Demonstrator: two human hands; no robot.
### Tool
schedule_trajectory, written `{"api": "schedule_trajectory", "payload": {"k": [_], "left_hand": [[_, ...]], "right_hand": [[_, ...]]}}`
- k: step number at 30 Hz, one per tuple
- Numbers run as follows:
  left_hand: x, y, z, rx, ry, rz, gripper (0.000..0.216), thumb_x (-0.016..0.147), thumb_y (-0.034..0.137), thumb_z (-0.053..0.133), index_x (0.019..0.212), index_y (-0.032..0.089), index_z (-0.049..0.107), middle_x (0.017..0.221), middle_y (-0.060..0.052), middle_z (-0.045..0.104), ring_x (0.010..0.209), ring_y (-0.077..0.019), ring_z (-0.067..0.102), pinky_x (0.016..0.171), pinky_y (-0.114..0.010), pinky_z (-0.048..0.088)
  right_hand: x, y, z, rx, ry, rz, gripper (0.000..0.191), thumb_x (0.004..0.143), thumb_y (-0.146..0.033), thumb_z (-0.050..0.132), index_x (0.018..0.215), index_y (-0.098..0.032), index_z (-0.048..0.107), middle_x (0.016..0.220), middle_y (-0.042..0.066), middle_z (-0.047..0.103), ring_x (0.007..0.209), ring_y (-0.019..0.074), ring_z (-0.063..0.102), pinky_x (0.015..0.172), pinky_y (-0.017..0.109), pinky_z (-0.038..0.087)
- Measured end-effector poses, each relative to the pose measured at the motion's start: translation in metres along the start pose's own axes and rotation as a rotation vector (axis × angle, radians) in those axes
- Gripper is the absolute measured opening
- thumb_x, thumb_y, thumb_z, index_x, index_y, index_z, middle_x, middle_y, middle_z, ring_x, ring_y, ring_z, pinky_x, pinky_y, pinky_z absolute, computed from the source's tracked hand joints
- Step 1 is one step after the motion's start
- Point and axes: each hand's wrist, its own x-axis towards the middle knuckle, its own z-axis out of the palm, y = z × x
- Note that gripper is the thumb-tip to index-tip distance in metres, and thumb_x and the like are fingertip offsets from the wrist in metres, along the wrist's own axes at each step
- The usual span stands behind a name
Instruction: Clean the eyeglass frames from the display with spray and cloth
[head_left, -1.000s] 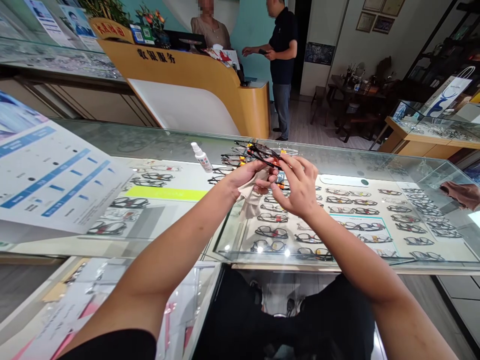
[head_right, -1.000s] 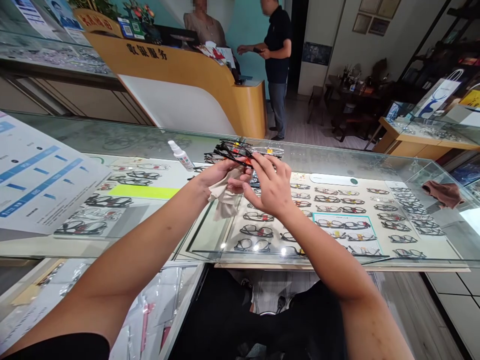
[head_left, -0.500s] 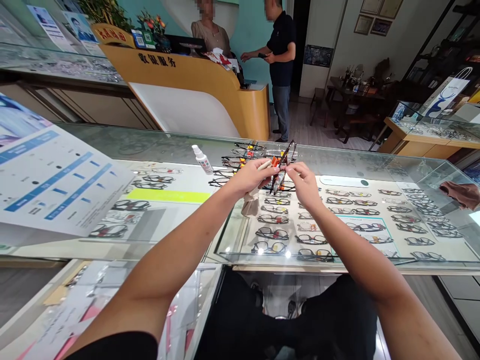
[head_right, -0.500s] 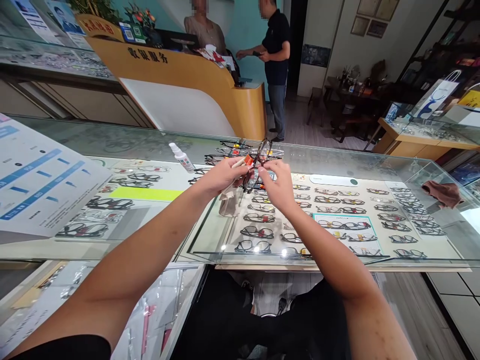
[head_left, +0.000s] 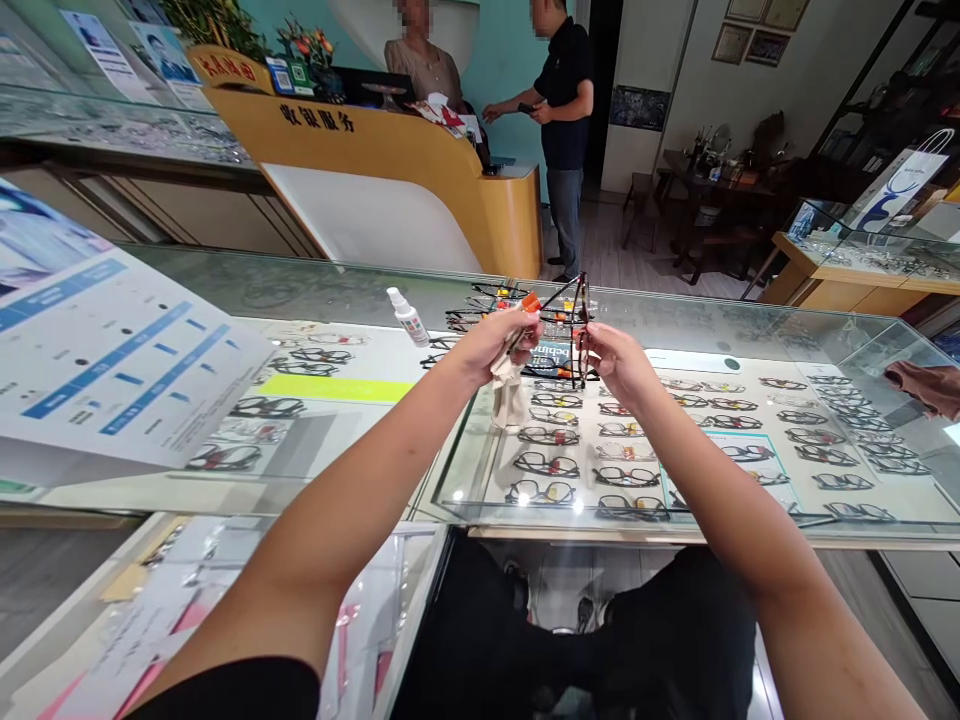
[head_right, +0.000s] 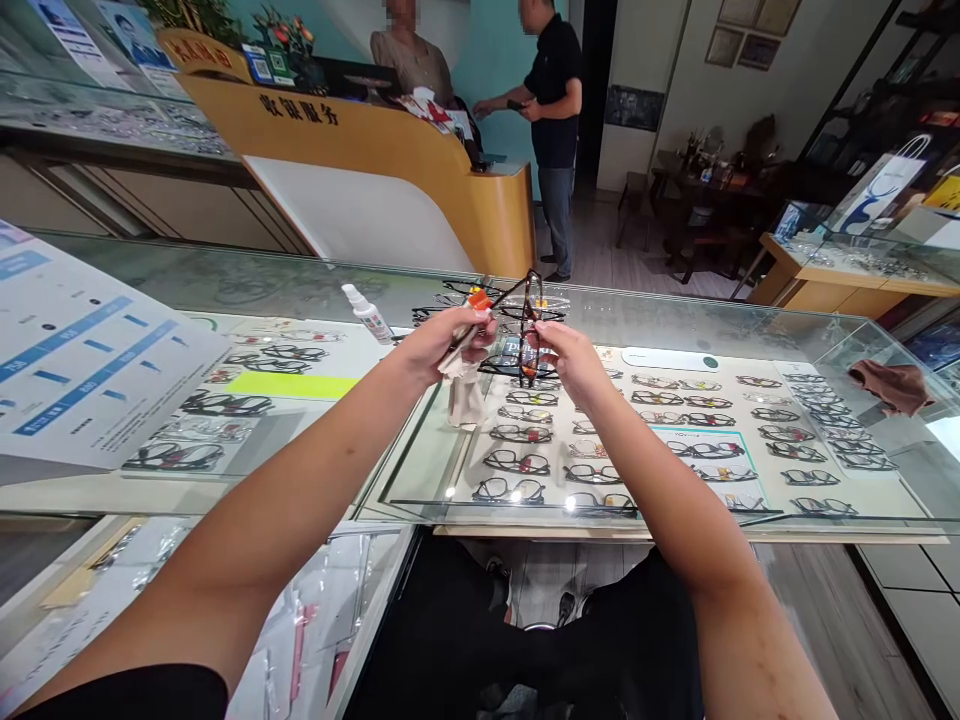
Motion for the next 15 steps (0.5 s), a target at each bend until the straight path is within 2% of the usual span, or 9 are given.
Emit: {"api": "schedule_trajectory", "payload": {"k": [5,10,15], "left_hand": [[0.002,0.010,-0.010,-0.307,-0.056,-0.111,0.015,0.072,0.014,0.070,0.072,0.014,0.055,0.067,0.002,0.057,0.048,-0.0060,0.049,0.037,-0.015,0.030],[0.002,0.013,-0.016,-0.457,-0.087,-0.222,0.010,0.078,0.009,0.062,0.075,0.015,0.054,0.063,0.004,0.053,0.041,-0.0056,0.046,0.036,-0.016,0.026],[0.003,0.014,-0.019,-0.520,-0.088,-0.197,0.011,0.077,0.009,0.060,0.075,0.016,0.052,0.061,0.004,0.053,0.040,-0.0059,0.047,0.036,-0.017,0.025]], "right_hand": [[0.002,-0.003,-0.004,0.020,-0.054,0.042,0.034,0.060,-0.045,0.089,0.077,-0.022,0.071,0.080,-0.001,0.067,0.082,0.0149,0.058,0.072,0.027,0.041],[0.002,-0.003,-0.006,-0.020,-0.074,0.037,0.031,0.066,-0.044,0.085,0.080,-0.021,0.071,0.080,0.000,0.066,0.083,0.0156,0.058,0.072,0.028,0.041],[0.003,-0.003,-0.007,-0.010,-0.077,0.026,0.031,0.068,-0.044,0.085,0.078,-0.021,0.069,0.077,-0.001,0.063,0.078,0.0142,0.057,0.071,0.028,0.040]]}}
